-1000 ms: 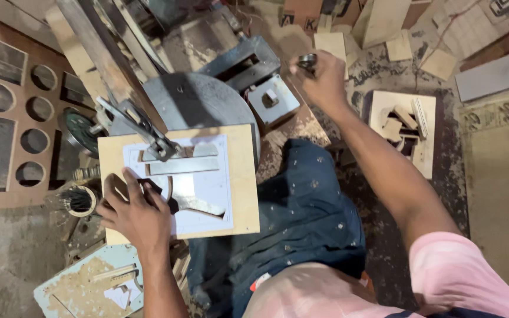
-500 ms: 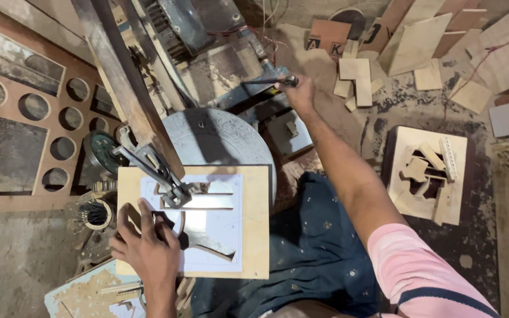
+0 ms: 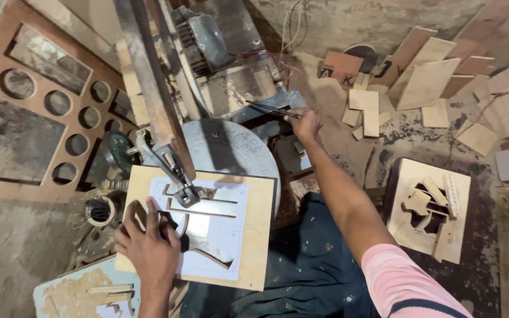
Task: The person uses a bandsaw to cut a wooden board along a paper template. They adjust the board's position multiple times and use a compass to mark or measure the workpiece during the process.
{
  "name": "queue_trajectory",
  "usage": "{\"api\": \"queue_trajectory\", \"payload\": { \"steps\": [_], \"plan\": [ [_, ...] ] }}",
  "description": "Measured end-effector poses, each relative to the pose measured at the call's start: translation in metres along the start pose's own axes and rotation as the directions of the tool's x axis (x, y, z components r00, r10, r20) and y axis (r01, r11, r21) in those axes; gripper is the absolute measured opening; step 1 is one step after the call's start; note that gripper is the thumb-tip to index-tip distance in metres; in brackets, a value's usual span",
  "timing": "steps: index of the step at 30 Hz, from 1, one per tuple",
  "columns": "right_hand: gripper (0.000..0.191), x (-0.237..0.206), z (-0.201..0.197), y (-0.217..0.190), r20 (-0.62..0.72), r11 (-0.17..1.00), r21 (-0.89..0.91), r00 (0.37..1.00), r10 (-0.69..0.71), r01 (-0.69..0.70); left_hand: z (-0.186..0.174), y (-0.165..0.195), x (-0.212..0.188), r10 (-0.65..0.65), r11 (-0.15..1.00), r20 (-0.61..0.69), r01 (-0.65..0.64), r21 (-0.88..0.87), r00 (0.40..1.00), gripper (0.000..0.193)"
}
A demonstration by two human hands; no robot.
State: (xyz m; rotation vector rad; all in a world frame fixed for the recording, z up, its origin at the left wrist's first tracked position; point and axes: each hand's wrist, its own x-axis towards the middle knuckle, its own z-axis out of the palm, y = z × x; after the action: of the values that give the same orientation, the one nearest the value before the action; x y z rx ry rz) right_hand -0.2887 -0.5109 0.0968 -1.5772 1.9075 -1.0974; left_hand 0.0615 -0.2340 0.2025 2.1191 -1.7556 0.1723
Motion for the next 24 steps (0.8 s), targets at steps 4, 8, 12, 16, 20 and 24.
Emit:
{"api": "queue_trajectory", "payload": {
  "steps": [4, 8, 12, 16, 20, 24],
  "plan": [
    [0.015, 0.017, 0.008, -0.004, 0.034, 0.962, -0.216, 0.985, -0.166, 0.17, 0.002, 0.001, 0.007, -0.018, 1.0, -0.004, 0.018, 0.015, 1.0, 0.067],
    [0.02, 0.013, 0.004, -0.007, 0.258, 0.865, -0.379, 0.935, -0.243, 0.329, -0.002, 0.001, 0.003, -0.017, 1.0, 0.018, 0.017, -0.025, 1.0, 0.068],
    [0.042, -0.025, -0.01, -0.002, 0.145, 0.853, -0.316, 0.909, -0.391, 0.417, -0.003, -0.002, 0.002, 0.001, 0.999, -0.015, -0.001, -0.042, 1.0, 0.064],
    [0.063, -0.087, -0.033, 0.016, 0.289, 0.765, -0.446, 0.884, -0.367, 0.464, -0.009, 0.002, 0.001, 0.009, 0.999, -0.052, -0.011, -0.041, 0.999, 0.052],
    [0.097, -0.126, -0.051, 0.024, 0.496, 0.721, -0.524, 0.851, -0.176, 0.454, -0.033, 0.051, -0.037, 0.011, 0.979, 0.039, -0.003, -0.204, 0.999, 0.054],
    [0.104, -0.137, -0.058, 0.016, 0.519, 0.662, -0.607, 0.85, -0.09, 0.44, -0.053, 0.112, -0.078, 0.162, 0.951, 0.156, -0.112, -0.288, 0.974, 0.086]
  ]
}}
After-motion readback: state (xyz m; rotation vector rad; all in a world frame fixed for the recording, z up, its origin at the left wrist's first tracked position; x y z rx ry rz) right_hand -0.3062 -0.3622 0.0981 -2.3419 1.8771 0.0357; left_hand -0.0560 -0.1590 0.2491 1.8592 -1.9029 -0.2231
